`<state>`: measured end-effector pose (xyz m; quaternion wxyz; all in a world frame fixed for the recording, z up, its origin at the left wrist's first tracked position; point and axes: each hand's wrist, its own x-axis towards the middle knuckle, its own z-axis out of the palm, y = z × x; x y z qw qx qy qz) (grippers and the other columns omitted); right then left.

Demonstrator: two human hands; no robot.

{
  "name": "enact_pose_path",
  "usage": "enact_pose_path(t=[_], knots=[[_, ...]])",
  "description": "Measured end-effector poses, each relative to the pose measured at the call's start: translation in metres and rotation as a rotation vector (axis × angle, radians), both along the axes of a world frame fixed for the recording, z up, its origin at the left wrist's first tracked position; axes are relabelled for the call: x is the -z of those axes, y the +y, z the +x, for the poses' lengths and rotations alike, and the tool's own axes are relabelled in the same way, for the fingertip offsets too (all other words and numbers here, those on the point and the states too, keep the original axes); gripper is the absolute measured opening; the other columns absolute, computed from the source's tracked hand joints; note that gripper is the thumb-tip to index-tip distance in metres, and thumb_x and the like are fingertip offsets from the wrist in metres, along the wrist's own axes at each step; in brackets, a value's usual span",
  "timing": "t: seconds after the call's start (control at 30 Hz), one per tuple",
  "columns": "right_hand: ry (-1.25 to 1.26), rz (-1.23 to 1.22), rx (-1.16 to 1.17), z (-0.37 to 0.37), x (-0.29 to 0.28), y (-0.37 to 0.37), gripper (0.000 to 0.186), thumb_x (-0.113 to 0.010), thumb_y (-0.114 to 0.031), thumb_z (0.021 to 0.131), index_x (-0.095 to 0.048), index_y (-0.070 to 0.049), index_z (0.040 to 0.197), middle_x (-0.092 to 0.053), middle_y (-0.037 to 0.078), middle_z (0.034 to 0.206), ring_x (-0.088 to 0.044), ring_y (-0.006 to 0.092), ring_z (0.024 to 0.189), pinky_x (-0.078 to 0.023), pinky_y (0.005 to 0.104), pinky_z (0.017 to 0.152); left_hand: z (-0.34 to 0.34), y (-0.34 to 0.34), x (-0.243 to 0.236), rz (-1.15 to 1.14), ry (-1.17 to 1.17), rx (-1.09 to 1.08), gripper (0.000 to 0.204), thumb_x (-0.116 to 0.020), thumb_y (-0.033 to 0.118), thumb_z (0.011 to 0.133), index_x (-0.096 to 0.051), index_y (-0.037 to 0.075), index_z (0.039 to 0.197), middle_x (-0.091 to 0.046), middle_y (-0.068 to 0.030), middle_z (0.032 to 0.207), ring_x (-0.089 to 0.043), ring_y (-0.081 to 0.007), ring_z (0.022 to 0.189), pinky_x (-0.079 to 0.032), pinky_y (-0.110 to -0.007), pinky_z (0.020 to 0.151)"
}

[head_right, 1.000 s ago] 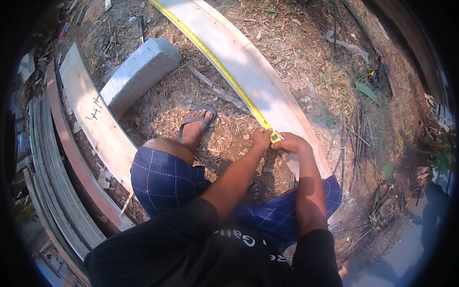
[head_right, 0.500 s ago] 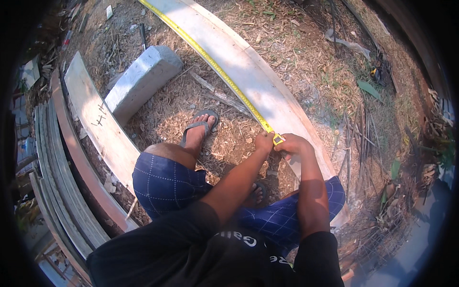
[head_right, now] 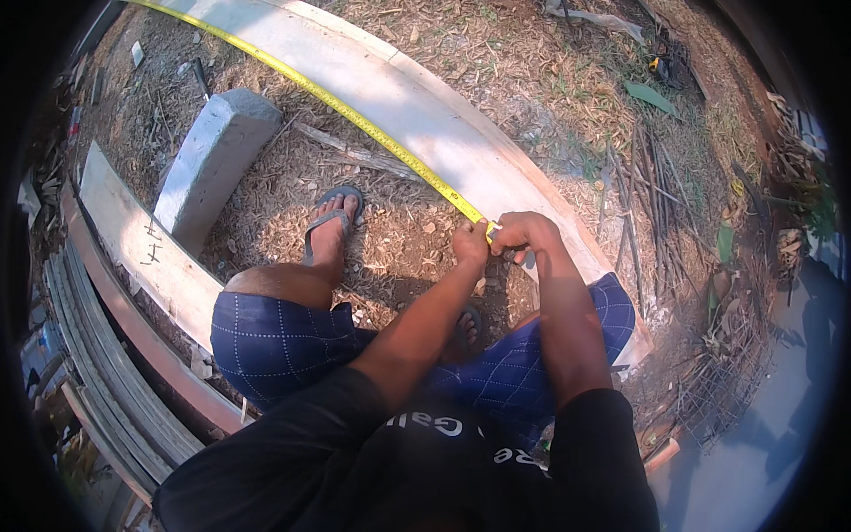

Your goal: The person measures a long wooden plank with a tape measure and marks it with a pencil. They then use a hand saw to cut the plank along the marked line. The person also uses a hammer to tap the plank at the beginning.

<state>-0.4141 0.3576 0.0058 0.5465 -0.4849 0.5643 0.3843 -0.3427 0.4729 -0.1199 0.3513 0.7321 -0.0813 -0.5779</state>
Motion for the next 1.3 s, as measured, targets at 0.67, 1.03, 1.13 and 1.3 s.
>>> enact_pose_path(t=[0.67,1.03,1.13,1.3], knots=[[-0.084,-0.439,0.050,-0.035,0.000,-0.014,0.038,-0.069,-0.034,0.087,-0.071,0.001,0.102,-0.068,0.015,0.074,-0.067,0.0240,0.062,-0.054,0.0397,0.064,-0.042,0.030,-0.004,0.076,0.353,-0.228,0.033,-0.067,0.025,0.100,-0.062,0.002,0.077,-0.059,-0.0007,0.071,-0.047,-0.0104,0.064,-0.041,-0.032,0.059],[0.204,-0.190,-0.293,-0.038,0.005,0.006,0.050,-0.082,-0.030,0.077,-0.070,-0.006,0.119,-0.074,0.014,0.089,-0.068,0.0216,0.067,-0.055,0.0383,0.066,-0.046,0.037,0.003,-0.035,0.264,-0.170,0.027,-0.067,0.019,0.096,-0.058,0.003,0.076,-0.056,-0.0017,0.071,-0.045,-0.0114,0.064,-0.040,-0.033,0.060],[0.167,-0.083,-0.042,-0.059,0.012,0.023,0.041,-0.084,-0.026,0.074,-0.073,-0.002,0.107,-0.071,0.011,0.083,-0.064,0.0193,0.063,-0.053,0.0361,0.060,-0.041,0.034,-0.038,0.037,0.224,-0.064,0.019,-0.061,0.019,0.097,-0.061,0.004,0.085,-0.058,-0.0020,0.079,-0.048,-0.0131,0.073,-0.044,-0.033,0.069],[0.274,-0.063,-0.137,-0.057,-0.005,0.024,0.036,-0.086,-0.029,0.072,-0.075,0.001,0.089,-0.067,0.008,0.072,-0.061,0.0182,0.060,-0.050,0.0349,0.054,-0.068,0.052,-0.036,0.013,0.247,-0.086,0.025,-0.061,0.020,0.097,-0.060,-0.002,0.085,-0.062,-0.0080,0.082,-0.048,-0.0152,0.076,-0.045,-0.036,0.074]])
